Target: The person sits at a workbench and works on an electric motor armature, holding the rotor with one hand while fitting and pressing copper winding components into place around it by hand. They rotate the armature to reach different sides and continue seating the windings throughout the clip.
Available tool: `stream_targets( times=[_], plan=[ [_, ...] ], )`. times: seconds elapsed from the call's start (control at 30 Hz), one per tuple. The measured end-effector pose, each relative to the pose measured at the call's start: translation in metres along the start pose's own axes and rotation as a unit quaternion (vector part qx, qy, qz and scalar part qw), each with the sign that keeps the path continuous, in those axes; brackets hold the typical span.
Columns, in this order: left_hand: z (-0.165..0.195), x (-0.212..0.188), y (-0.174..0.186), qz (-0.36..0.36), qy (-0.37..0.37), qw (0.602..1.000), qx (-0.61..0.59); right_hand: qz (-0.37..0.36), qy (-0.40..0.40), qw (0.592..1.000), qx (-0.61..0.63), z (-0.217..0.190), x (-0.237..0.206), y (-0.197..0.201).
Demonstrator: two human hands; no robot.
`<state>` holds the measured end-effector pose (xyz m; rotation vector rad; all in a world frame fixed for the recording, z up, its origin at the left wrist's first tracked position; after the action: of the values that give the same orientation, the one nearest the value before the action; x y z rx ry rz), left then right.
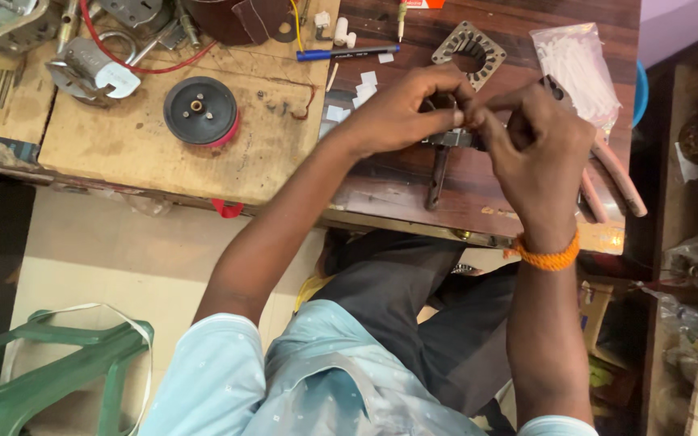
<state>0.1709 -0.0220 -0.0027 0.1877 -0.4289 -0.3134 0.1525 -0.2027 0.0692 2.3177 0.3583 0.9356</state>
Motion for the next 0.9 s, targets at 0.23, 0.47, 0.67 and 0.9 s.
stream_targets(
  times=[0.23,0.47,0.67,0.9],
  plan=[
    [0.027,-0.011,0.016,-0.048,-0.076,0.994,0.068,-0.02,-0.044,0.998,0.043,-0.02,-0.035,-0.013],
    [0.058,-0.023,0.001,0.003,-0.097,0.974,0.207,-0.005,-0.094,0.992,0.086,0.003,-0.085,-0.046],
    [0.065,-0.033,-0.011,0.089,-0.148,0.938,0.301,0.092,-0.133,0.984,0.071,0.03,-0.092,0.002],
    [0.062,-0.034,-0.019,0.109,-0.121,0.933,0.322,0.092,-0.064,0.991,0.067,0.01,-0.057,0.031]
  ],
)
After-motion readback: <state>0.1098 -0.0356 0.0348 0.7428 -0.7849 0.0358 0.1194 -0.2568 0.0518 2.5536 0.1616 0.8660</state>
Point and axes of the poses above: each hand's wrist, its own x-axis towards the middle knuckle, its own y-axis out of the back of the hand, z = x × y, the point moved 4 cm from there along x, towards the middle knuckle, and after that the axes turned 6 degrees about x, right-handed, at the moved point
